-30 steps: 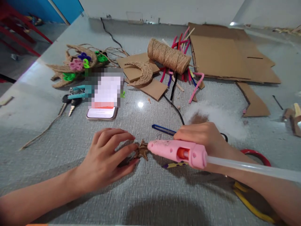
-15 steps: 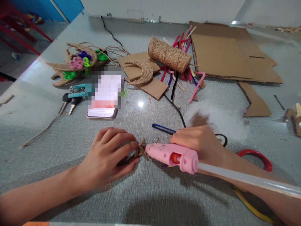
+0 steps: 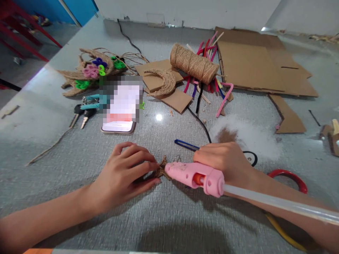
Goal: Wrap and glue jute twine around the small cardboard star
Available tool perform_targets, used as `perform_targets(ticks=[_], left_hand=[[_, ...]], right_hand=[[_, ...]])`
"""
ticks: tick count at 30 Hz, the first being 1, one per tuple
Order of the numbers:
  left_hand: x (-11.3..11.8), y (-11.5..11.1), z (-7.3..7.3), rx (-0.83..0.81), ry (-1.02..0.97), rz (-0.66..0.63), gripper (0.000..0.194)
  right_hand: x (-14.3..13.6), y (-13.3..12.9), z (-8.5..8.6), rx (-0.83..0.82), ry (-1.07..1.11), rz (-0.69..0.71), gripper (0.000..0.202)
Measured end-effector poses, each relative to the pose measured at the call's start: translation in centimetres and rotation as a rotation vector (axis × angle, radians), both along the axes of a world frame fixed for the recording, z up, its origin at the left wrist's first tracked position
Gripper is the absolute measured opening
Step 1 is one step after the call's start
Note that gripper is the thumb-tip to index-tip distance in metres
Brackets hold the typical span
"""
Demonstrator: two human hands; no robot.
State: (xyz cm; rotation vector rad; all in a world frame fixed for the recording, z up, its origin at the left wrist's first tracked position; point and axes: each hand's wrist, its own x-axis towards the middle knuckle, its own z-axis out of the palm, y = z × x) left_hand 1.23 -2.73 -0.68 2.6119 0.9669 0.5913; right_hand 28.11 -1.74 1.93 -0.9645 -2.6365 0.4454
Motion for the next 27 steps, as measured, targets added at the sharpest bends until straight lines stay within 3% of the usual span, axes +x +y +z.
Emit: perform_targets(ticks=[27], left_hand=[[-0.3,0.1,-0.1,-0.08,-0.001,0.054,0.024]], right_hand=[[-0.5,0.6,2.5,0.12,-0.232,-0.038,0.029]])
